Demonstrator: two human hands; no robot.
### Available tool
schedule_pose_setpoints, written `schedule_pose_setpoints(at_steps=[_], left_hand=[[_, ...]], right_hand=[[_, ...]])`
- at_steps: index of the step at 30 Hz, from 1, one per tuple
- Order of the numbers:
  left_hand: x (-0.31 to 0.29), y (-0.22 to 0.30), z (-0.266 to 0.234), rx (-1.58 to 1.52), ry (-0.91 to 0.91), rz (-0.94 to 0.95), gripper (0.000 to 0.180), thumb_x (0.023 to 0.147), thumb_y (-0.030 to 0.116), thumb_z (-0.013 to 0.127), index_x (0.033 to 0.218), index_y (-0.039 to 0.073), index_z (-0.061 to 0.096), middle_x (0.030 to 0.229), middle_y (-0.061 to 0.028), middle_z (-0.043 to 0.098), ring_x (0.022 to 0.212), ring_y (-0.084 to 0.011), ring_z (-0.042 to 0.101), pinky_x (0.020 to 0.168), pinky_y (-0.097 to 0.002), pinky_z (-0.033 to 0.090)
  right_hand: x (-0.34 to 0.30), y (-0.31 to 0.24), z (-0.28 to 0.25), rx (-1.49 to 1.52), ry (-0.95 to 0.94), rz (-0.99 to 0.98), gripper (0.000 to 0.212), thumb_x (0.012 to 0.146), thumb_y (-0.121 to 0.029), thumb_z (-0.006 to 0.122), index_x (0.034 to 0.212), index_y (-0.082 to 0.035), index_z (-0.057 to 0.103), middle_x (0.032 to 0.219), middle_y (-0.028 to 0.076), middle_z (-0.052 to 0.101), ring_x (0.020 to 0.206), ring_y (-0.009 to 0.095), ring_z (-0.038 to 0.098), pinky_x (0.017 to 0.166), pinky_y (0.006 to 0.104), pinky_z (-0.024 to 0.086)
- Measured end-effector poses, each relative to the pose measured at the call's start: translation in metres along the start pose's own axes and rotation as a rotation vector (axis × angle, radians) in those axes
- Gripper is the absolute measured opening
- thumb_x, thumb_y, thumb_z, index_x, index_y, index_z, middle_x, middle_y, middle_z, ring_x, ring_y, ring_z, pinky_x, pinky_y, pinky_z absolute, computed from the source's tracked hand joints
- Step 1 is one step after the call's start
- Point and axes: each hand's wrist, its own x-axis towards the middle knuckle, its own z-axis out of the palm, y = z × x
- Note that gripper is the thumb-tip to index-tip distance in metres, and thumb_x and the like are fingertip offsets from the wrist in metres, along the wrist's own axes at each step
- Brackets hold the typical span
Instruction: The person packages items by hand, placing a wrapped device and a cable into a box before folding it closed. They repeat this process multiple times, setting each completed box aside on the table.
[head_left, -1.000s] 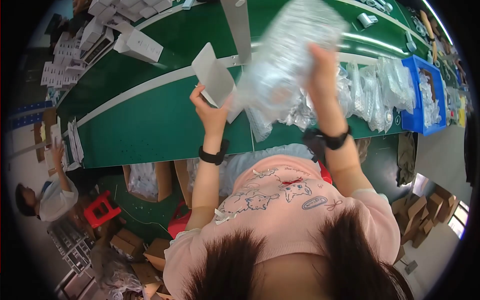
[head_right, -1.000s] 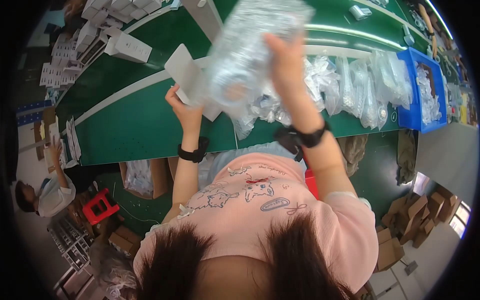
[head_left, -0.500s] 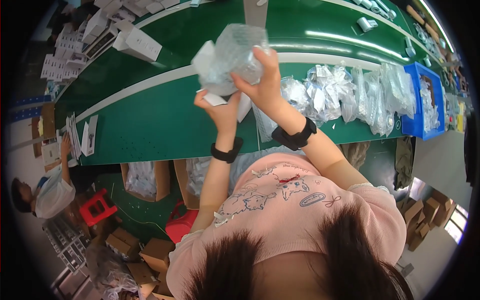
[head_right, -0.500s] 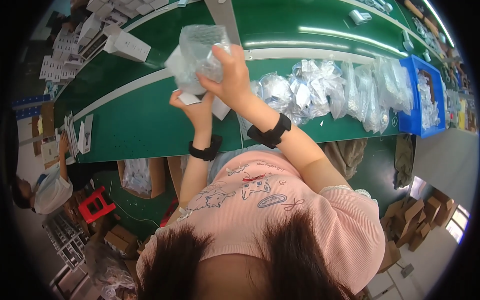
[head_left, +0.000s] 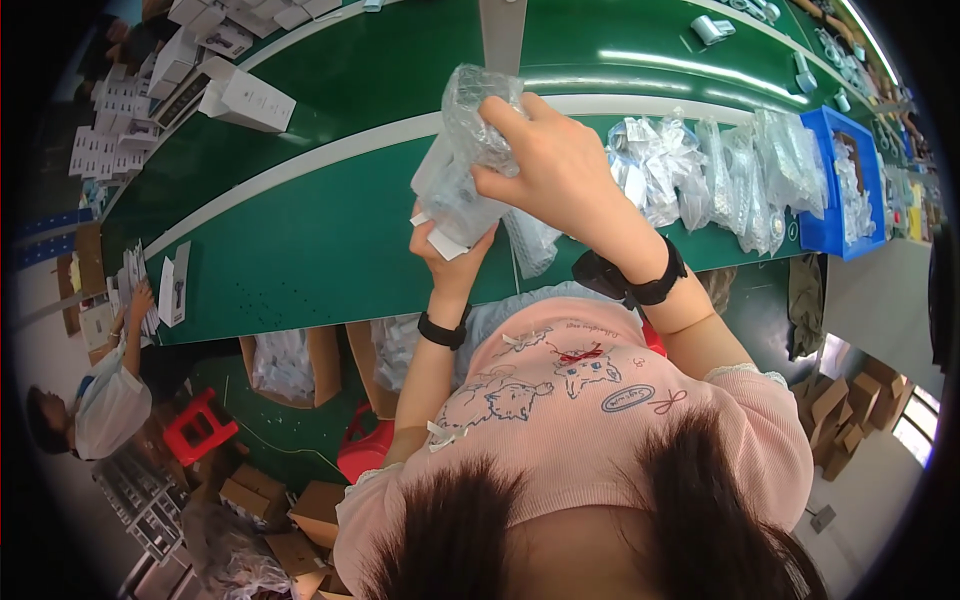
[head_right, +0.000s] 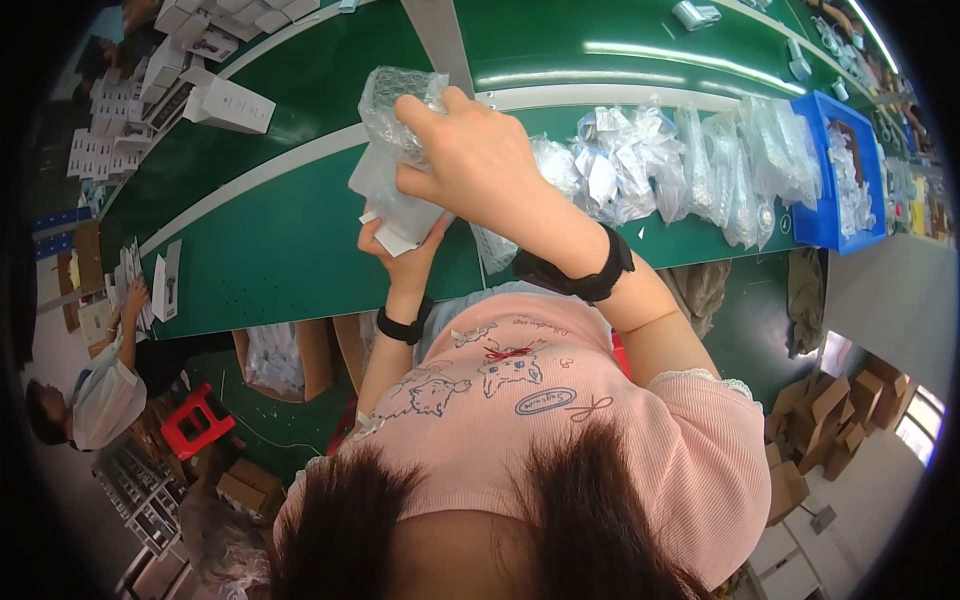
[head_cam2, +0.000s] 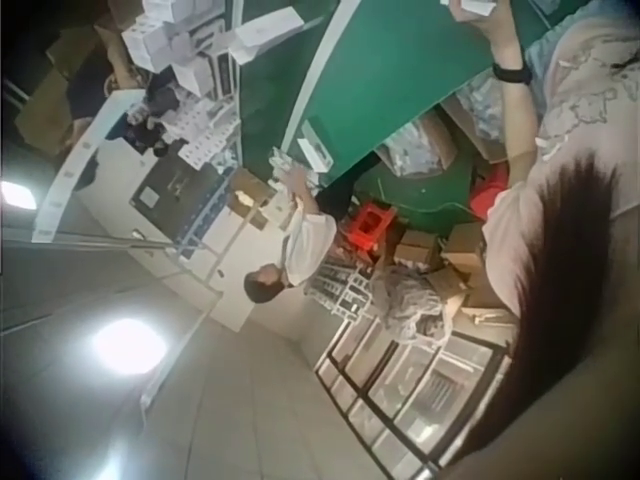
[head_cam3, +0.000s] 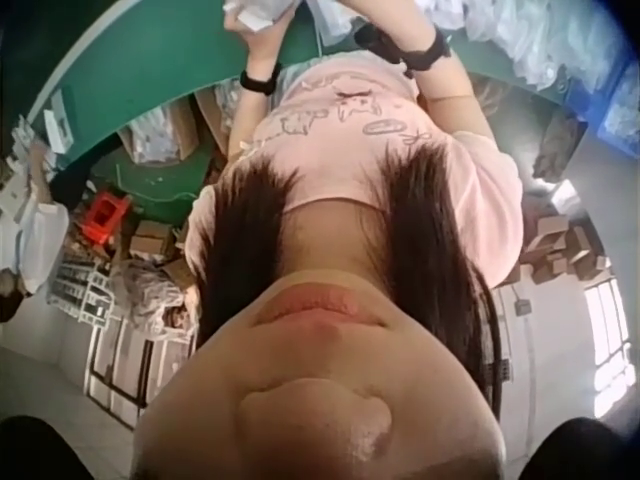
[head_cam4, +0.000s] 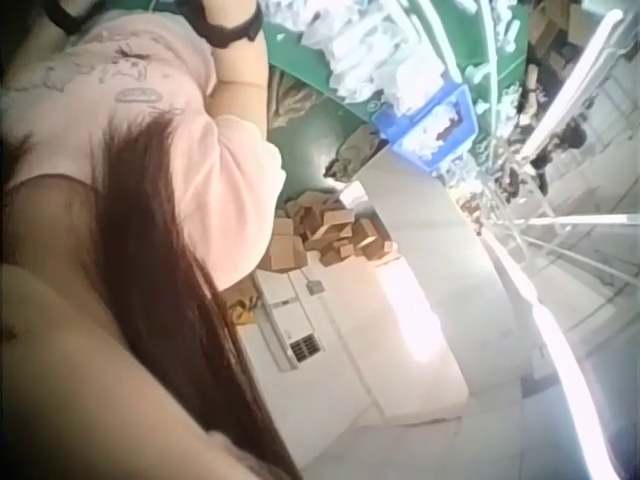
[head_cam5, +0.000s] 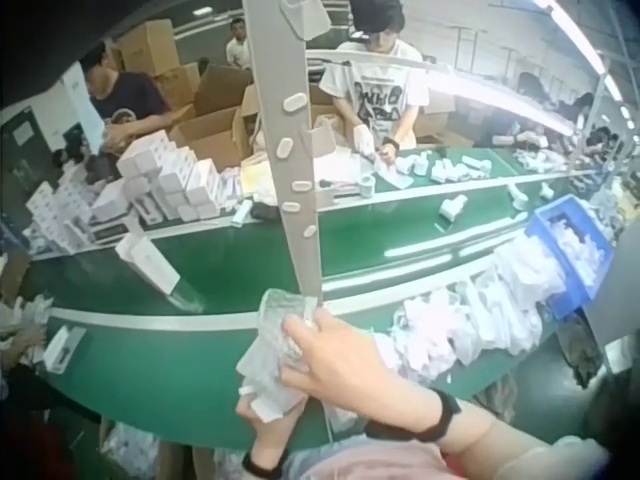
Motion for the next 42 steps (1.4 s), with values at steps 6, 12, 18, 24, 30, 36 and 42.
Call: schedule_pose_setpoints(at_steps=[6,12,18,24,30,36,42], left_hand=[[-0.007,0.004,-0.004,-0.014,0.005,-0.068,0.081,0.055,0.008,0.081,0.106,0.011,0.018,0.126,-0.0266,0.027,0.113,-0.037,0.038,0.094,-0.0431,0.034],[-0.006,0.007,-0.003,-0.075,0.041,-0.039,0.079,0.056,0.005,0.08,0.106,0.011,0.018,0.126,-0.0265,0.027,0.112,-0.0358,0.039,0.093,-0.0432,0.034],[-0.005,0.007,0.013,-0.03,0.037,-0.062,0.077,0.057,0.002,0.078,0.105,0.011,0.019,0.126,-0.0259,0.027,0.112,-0.0344,0.039,0.092,-0.0425,0.035],[0.006,-0.001,0.015,-0.191,0.071,-0.052,0.072,0.06,0.004,0.076,0.104,0.009,0.02,0.126,-0.0249,0.029,0.112,-0.0342,0.04,0.091,-0.0422,0.036],[0.005,0.011,-0.044,-0.033,-0.05,-0.093,0.071,0.063,0.015,0.077,0.109,0.006,0.024,0.125,-0.0251,0.032,0.114,-0.0351,0.038,0.094,-0.0422,0.033],[0.027,0.052,-0.054,0.15,-0.307,-0.138,0.054,0.062,0.018,0.076,0.105,0.002,0.046,0.124,-0.0236,0.036,0.114,-0.0367,0.039,0.094,-0.0397,0.034],[0.034,0.069,-0.062,0.287,-0.403,-0.134,0.014,0.066,0.009,0.068,0.075,0.003,0.057,0.118,-0.0226,0.042,0.1,-0.0371,0.049,0.083,-0.0366,0.043]], right_hand=[[0.002,0.002,0.006,-0.067,0.022,-0.149,0.038,0.065,-0.025,0.066,0.094,-0.007,0.049,0.073,0.013,0.05,0.065,0.032,0.054,0.054,0.0383,0.043],[0.008,0.052,0.012,0.031,0.055,-0.009,0.042,0.066,-0.027,0.066,0.096,-0.005,0.048,0.075,0.015,0.051,0.068,0.032,0.053,0.056,0.0389,0.043],[-0.014,0.007,0.032,-0.143,0.084,-0.128,0.044,0.065,-0.03,0.068,0.099,-0.008,0.051,0.099,0.015,0.052,0.091,0.035,0.05,0.071,0.0432,0.041],[-0.026,0.042,0.076,-0.15,0.023,-0.466,0.046,0.066,-0.027,0.067,0.106,-0.01,0.053,0.118,0.013,0.046,0.112,0.038,0.037,0.086,0.0514,0.035],[-0.012,0.18,0.051,-0.28,0.152,0.155,0.039,0.072,-0.014,0.06,0.109,-0.002,0.052,0.107,0.02,0.053,0.098,0.037,0.05,0.084,0.0401,0.041],[-0.056,0.316,0.068,-0.3,-0.216,0.465,0.064,0.056,-0.014,0.07,0.116,-0.009,0.048,0.112,0.02,0.052,0.102,0.035,0.05,0.083,0.0399,0.043],[-0.064,0.281,0.058,-0.123,-0.035,0.275,0.032,0.063,-0.003,0.063,0.095,-0.002,0.06,0.095,0.02,0.059,0.092,0.036,0.056,0.077,0.0383,0.045]])
